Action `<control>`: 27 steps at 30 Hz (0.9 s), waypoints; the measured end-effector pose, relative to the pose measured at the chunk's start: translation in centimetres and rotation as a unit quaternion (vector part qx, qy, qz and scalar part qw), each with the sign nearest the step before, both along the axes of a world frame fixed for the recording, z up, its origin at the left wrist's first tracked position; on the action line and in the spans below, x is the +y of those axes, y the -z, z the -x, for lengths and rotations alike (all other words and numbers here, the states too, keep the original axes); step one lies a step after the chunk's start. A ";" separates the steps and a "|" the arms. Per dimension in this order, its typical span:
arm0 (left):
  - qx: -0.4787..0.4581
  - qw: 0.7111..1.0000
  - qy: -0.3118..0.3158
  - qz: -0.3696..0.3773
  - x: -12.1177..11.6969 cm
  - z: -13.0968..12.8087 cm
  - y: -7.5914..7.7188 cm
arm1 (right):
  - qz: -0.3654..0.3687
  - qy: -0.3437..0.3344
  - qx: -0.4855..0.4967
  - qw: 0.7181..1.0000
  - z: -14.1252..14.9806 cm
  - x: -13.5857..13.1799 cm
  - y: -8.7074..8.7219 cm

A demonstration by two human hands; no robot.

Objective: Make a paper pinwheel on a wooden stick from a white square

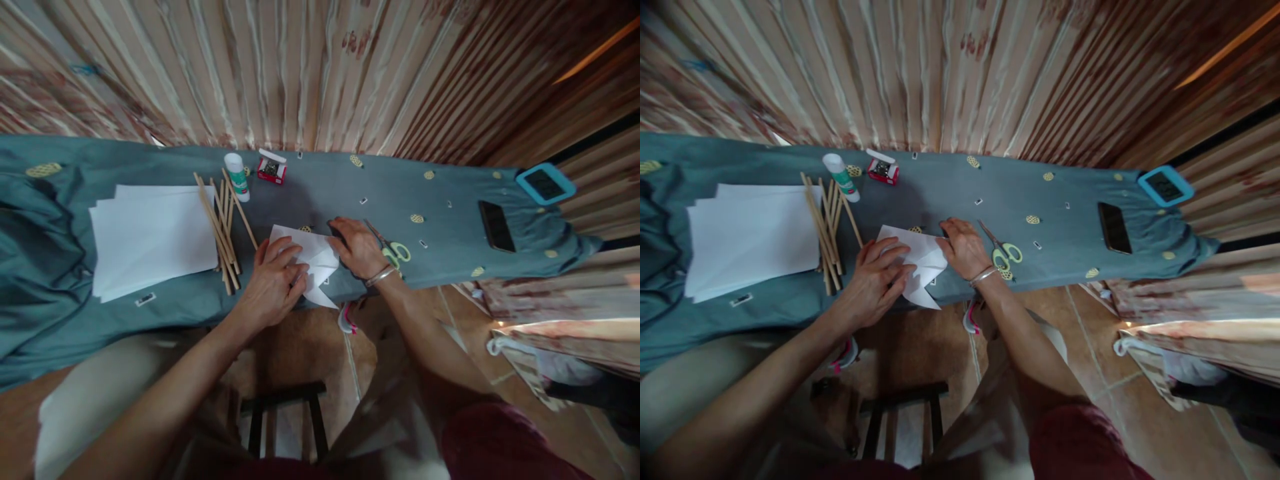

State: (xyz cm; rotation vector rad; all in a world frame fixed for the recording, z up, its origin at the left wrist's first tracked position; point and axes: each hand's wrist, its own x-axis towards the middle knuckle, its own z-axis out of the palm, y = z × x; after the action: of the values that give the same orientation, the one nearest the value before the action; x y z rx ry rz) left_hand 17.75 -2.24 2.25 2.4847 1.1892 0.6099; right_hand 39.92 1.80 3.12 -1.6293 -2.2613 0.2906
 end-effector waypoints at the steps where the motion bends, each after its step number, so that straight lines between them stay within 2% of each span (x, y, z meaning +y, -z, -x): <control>1: -0.002 1.000 0.000 -0.003 0.0 -0.1 -0.1 | 0.005 -0.003 -0.010 1.000 0.2 0.3 0.0; 4: -0.011 1.000 0.001 -0.001 0.1 -0.2 -0.3 | 0.020 -0.004 0.000 1.000 0.8 1.0 -0.6; 8: -0.030 0.999 -0.013 0.018 0.4 -0.5 -0.3 | 0.071 0.028 0.040 0.996 1.3 1.6 -1.4; 11: -0.053 0.998 -0.024 0.029 0.8 -0.6 -0.3 | 0.131 0.008 0.106 0.986 1.2 2.3 -0.8; 14: -0.093 0.994 -0.048 0.026 1.4 -0.3 -0.2 | 0.182 -0.012 0.193 0.964 0.9 2.7 0.6; 16: -0.125 0.990 -0.067 0.011 1.8 0.1 -0.4 | 0.189 0.023 0.270 0.944 0.6 2.8 1.4; 18: -0.148 0.986 -0.081 -0.008 2.1 0.5 -0.6 | 0.175 0.095 0.352 0.915 0.2 2.7 2.0; 21: -0.163 0.982 -0.097 -0.026 2.3 1.0 -0.8 | 0.146 0.181 0.416 0.879 -0.8 2.2 2.5; 27: -0.164 0.981 -0.094 -0.030 2.2 0.8 -0.7 | 0.148 0.214 0.417 0.871 -2.0 -1.1 2.2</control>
State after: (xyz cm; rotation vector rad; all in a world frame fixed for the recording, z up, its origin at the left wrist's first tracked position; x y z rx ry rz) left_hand 16.94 -0.03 2.94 2.2169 1.2948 1.0733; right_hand 41.94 0.73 0.97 -1.6363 -1.2157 1.0288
